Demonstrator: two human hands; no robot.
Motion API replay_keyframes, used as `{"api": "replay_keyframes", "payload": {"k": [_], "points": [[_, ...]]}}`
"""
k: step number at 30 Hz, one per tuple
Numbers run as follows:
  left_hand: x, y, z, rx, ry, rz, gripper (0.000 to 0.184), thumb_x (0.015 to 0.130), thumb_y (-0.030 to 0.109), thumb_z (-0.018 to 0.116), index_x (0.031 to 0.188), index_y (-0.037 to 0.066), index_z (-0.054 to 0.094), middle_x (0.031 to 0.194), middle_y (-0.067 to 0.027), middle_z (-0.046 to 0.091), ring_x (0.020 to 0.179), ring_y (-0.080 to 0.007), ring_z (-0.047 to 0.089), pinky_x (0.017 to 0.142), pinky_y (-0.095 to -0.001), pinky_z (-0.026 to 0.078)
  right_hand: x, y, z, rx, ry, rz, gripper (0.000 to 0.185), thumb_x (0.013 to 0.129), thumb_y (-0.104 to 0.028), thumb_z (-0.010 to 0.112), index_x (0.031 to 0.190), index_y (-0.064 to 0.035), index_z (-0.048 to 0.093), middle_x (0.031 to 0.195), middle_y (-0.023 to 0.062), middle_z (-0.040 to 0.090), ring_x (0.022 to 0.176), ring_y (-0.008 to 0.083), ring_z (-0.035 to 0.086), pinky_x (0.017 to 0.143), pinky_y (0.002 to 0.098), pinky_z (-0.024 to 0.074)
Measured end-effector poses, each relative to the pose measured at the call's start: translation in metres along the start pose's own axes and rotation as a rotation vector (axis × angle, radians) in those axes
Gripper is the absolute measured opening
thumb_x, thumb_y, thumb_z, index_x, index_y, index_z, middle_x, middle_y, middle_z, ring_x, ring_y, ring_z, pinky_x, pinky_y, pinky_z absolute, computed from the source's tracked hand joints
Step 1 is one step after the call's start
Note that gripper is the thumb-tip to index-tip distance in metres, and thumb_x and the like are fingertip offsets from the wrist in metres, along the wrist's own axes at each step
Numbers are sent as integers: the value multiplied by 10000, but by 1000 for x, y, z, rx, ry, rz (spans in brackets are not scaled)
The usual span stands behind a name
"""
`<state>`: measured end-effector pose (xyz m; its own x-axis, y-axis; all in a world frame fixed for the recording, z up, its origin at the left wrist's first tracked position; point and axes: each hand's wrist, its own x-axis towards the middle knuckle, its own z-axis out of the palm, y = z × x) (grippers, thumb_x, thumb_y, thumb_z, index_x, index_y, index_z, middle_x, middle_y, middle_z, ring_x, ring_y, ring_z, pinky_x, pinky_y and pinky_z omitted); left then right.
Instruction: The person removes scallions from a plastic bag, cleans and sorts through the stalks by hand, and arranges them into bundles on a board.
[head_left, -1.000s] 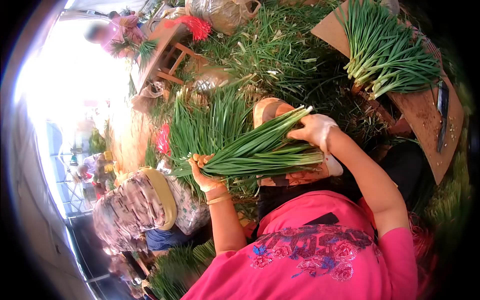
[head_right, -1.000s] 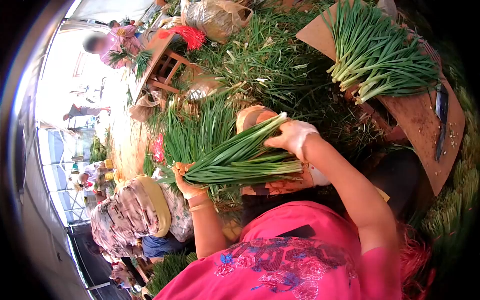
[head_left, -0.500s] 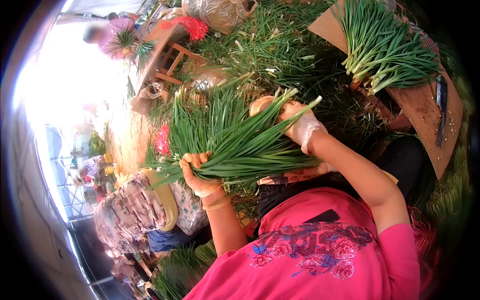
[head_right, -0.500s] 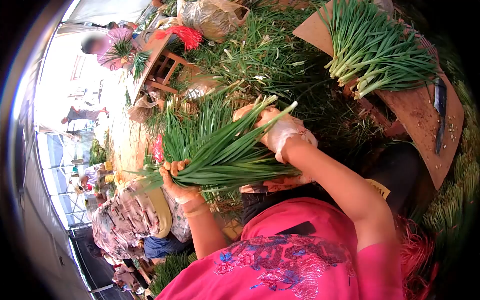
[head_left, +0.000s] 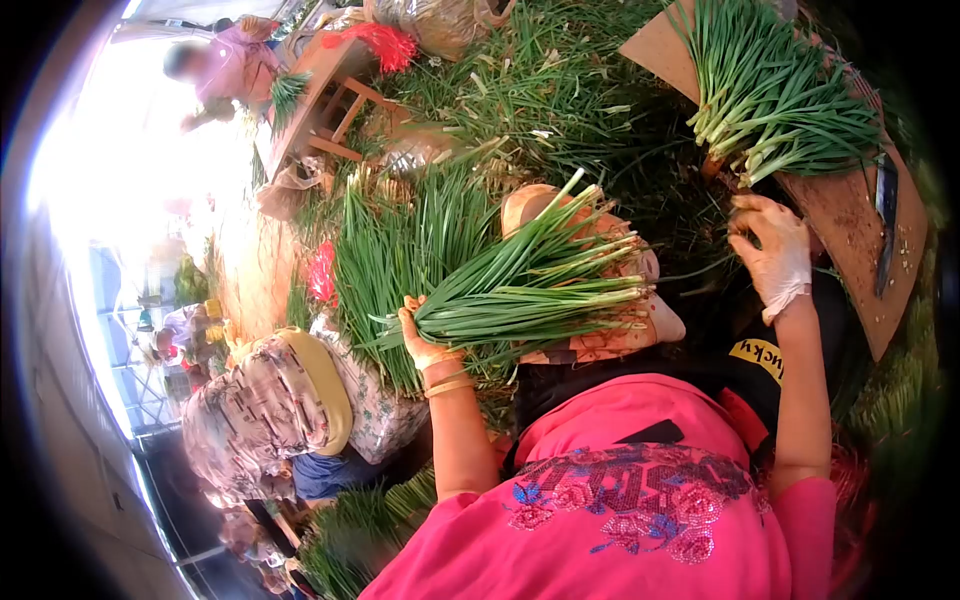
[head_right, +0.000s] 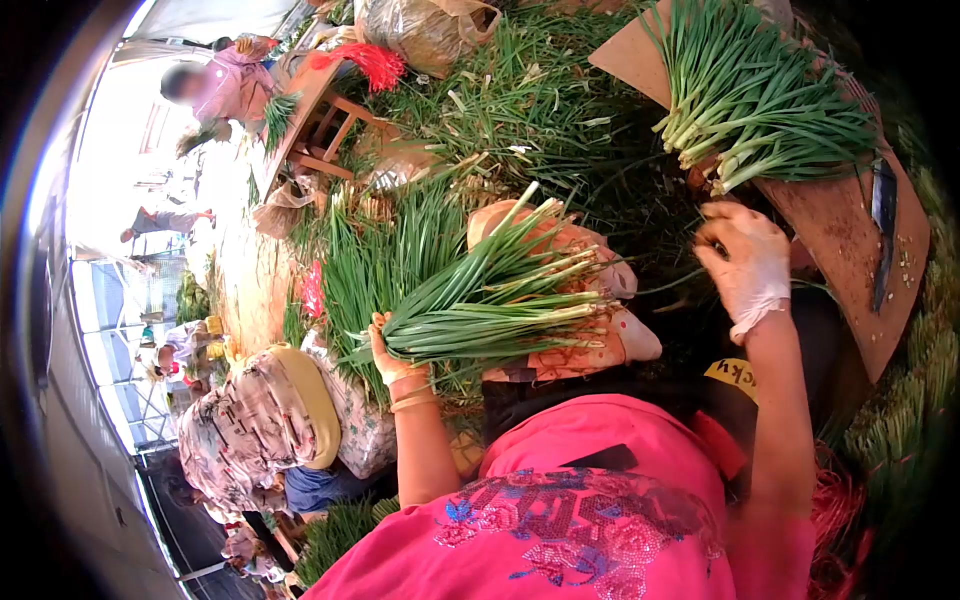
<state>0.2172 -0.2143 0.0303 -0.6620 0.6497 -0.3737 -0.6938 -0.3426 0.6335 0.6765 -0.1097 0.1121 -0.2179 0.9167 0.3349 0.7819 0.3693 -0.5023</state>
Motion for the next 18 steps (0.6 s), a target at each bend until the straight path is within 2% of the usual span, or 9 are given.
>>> {"api": "replay_keyframes", "payload": {"k": [2, 6, 8, 10, 11, 13, 14, 17, 18], "points": [[3, 3, 3, 22, -39, 22, 252, 861, 330, 601, 1015, 132, 624, 938, -13, 633, 876, -183, 582, 822, -416, 486, 16, -37, 5, 205, 40, -90, 132, 690, -121, 679, 794, -71, 616, 874, 73, 624, 813, 263, 587, 779, 367, 456], [2, 10, 13, 69, -101, 42, 246, 862, 326, 599, 1030, 150, 626, 928, -16, 629, 885, -181, 577, 829, -407, 484, 34, -98, 58, -150, -404, -347, 280, 821, -396, 559, 908, -142, 640, 862, 52, 591, 887, 219, 588, 782, 379, 429], [-15, 11, 35, 153, -72, 89, 229, 860, 353, 598, 992, 169, 627, 944, -19, 617, 929, -181, 559, 854, -418, 468, 48, -123, 90, -71, -686, -242, 240, 799, -347, 596, 938, -160, 650, 931, 67, 622, 942, 231, 594, 812, 376, 431], [-11, 14, 34, 147, -116, 72, 225, 859, 370, 595, 965, 173, 619, 972, -20, 607, 954, -189, 549, 866, -428, 458, 40, -113, 116, 442, -482, -377, 172, 818, -234, 579, 920, -109, 641, 903, 82, 647, 864, 240, 615, 813, 356, 454], [-8, 16, 30, 143, -133, 66, 225, 858, 378, 593, 951, 175, 615, 986, -20, 601, 967, -194, 544, 872, -433, 452, 40, -120, 124, 752, -522, -20, 165, 832, -204, 564, 910, -76, 634, 879, 80, 651, 840, 222, 618, 802, 335, 464], [9, 14, 8, 136, -400, 119, 213, 867, 368, 578, 954, 175, 607, 1070, -21, 582, 1000, -222, 538, 897, -449, 437, 41, -109, 107, 1316, -646, 269, 185, 860, -195, 546, 900, -31, 621, 879, 71, 655, 841, 171, 609, 748, 289, 470], [7, 16, 3, 110, -320, 42, 213, 867, 357, 581, 974, 174, 610, 1079, -23, 586, 1015, -223, 536, 906, -454, 433, 40, -101, 81, 1454, -589, 357, 215, 888, -197, 527, 920, 0, 606, 846, 42, 619, 791, 134, 586, 715, 266, 460], [10, 6, -8, 15, -239, 18, 239, 865, 349, 590, 980, 140, 605, 1026, -30, 597, 985, -230, 540, 885, -457, 442, 18, -31, 46, 1775, -315, 534, 220, 926, -232, 495, 879, -26, 557, 809, 19, 548, 587, 57, 497, 535, 198, 406], [13, 2, -12, -18, -238, 46, 253, 863, 351, 593, 973, 123, 601, 995, -33, 601, 963, -232, 542, 870, -456, 449, 15, -5, 36, 1540, -328, 549, 245, 927, -269, 506, 877, -34, 556, 776, 23, 563, 573, 22, 488, 491, 173, 372]]}}
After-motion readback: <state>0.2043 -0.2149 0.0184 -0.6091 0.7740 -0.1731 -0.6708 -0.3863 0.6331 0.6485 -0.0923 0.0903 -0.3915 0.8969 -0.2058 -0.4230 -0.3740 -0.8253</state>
